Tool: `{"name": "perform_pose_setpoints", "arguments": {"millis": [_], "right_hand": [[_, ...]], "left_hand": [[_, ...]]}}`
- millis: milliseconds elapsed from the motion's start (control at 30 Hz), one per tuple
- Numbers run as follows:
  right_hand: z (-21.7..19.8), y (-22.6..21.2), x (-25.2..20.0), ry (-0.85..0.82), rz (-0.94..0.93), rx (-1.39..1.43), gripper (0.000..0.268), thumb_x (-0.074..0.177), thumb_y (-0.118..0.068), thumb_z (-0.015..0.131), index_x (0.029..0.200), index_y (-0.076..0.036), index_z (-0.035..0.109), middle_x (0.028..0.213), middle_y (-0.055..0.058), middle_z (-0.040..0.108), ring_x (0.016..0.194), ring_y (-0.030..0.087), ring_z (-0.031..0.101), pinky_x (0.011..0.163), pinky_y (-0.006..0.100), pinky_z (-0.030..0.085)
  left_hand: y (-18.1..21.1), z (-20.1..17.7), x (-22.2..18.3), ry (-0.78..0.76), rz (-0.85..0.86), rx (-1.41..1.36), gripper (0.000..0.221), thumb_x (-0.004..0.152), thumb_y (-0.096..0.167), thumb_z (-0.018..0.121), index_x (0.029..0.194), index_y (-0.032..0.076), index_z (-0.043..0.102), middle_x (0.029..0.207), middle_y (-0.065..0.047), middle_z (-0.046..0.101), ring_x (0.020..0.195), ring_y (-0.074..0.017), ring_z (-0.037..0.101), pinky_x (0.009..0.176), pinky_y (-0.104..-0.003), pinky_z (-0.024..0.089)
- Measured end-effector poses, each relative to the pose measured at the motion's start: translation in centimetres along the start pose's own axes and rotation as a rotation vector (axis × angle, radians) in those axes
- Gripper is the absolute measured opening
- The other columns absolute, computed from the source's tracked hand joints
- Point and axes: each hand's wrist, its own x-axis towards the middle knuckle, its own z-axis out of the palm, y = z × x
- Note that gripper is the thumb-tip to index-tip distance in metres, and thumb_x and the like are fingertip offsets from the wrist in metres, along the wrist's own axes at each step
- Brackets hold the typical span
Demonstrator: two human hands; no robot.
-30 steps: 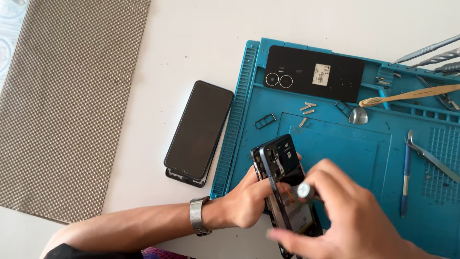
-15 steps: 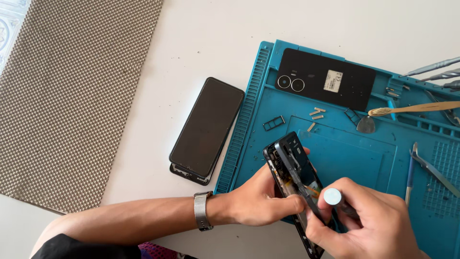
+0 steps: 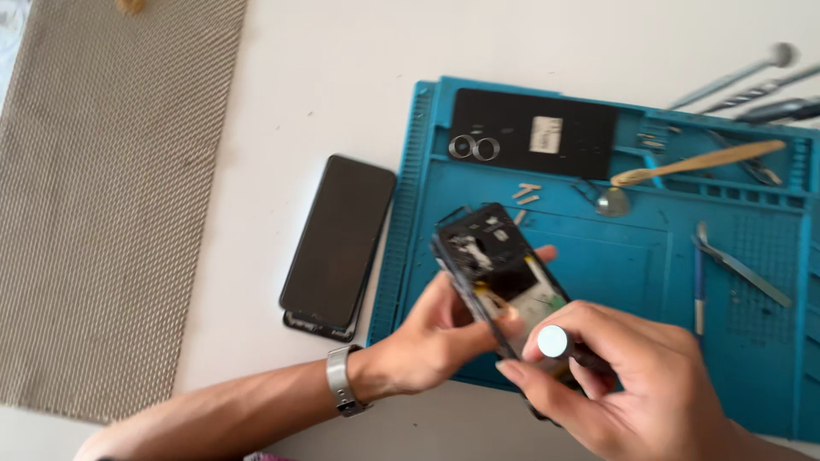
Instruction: The person disassembles a smartphone on a blue work mat, using a screwdriver to remove screws and a plastic pry tool to separate the back cover. They manipulate internal components, including the battery and circuit board, and place removed parts on the mat.
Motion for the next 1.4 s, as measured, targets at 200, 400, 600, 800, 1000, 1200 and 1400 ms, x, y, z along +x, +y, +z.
{"name": "perform_pose_setpoints", "arguments": {"millis": [200, 400, 600, 800, 1000, 1200, 1400], "right_hand": [[-5.7, 2.5, -1.2, 0.19, 0.316, 0.292, 0.015, 0.099, -0.017, 0.066, 0.101, -0.002, 0.067, 0.078, 0.001, 0.065, 0.065, 0.006, 0.053, 0.053, 0.021, 0.043], [-3.0, 5.5, -0.8, -0.263, 0.634, 0.781, 0.02, 0.097, -0.02, 0.069, 0.101, 0.0, 0.064, 0.069, 0.007, 0.057, 0.058, 0.012, 0.048, 0.049, 0.025, 0.039], [-2.0, 4.3, -0.6, -0.406, 0.613, 1.034, 0.022, 0.087, -0.02, 0.073, 0.09, 0.002, 0.069, 0.07, 0.005, 0.063, 0.054, 0.01, 0.044, 0.046, 0.025, 0.036], [-1.0, 4.3, -1.0, -0.448, 0.55, 1.084, 0.022, 0.093, -0.022, 0.075, 0.107, -0.005, 0.072, 0.079, 0.002, 0.067, 0.066, 0.007, 0.056, 0.055, 0.024, 0.045], [-1.1, 5.0, -1.0, -0.458, 0.549, 1.06, 0.025, 0.091, -0.021, 0.077, 0.086, 0.0, 0.065, 0.069, 0.004, 0.061, 0.063, 0.01, 0.053, 0.055, 0.026, 0.042], [-0.7, 5.5, -0.7, -0.386, 0.538, 1.023, 0.024, 0.091, -0.021, 0.074, 0.083, 0.0, 0.066, 0.066, 0.002, 0.057, 0.059, 0.011, 0.052, 0.053, 0.027, 0.043], [-0.4, 5.9, -0.5, -0.3, 0.563, 1.1, 0.019, 0.093, -0.015, 0.073, 0.086, 0.0, 0.064, 0.072, 0.001, 0.054, 0.058, 0.01, 0.047, 0.051, 0.028, 0.041]], "left_hand": [[0.6, -0.3, 1.4, 0.017, -0.151, -0.42, 0.059, 0.102, 0.014, 0.063, 0.156, 0.008, 0.038, 0.16, -0.023, 0.042, 0.14, -0.0332, 0.053, 0.113, -0.055, 0.05], [-0.2, 0.2, 0.7, -0.055, -0.24, -0.48, 0.073, 0.092, 0.014, 0.076, 0.154, 0.013, 0.039, 0.16, -0.013, 0.047, 0.139, -0.0299, 0.056, 0.113, -0.051, 0.052], [-1.0, -1.1, -0.1, 0.068, -0.315, -0.271, 0.108, 0.083, 0.015, 0.088, 0.167, 0.027, 0.021, 0.133, -0.014, 0.064, 0.115, -0.0281, 0.067, 0.099, -0.05, 0.055], [-1.9, -1.8, -0.7, 0.002, -0.348, -0.3, 0.106, 0.085, 0.019, 0.089, 0.166, 0.02, 0.019, 0.121, -0.014, 0.066, 0.115, -0.0259, 0.069, 0.102, -0.046, 0.056], [-1.4, -2.0, -0.8, 0.028, -0.446, -0.159, 0.093, 0.084, 0.02, 0.086, 0.157, 0.007, 0.029, 0.117, -0.016, 0.069, 0.111, -0.0263, 0.069, 0.101, -0.045, 0.056], [-1.6, -1.6, -0.6, 0.068, -0.418, -0.234, 0.082, 0.084, 0.024, 0.084, 0.151, 0.008, 0.039, 0.113, -0.005, 0.068, 0.108, -0.0167, 0.068, 0.099, -0.037, 0.056], [-2.8, -2.7, -1.5, -0.029, -0.468, -0.225, 0.051, 0.093, 0.023, 0.081, 0.134, 0.004, 0.057, 0.11, -0.007, 0.069, 0.102, -0.0171, 0.069, 0.092, -0.036, 0.056]]}}
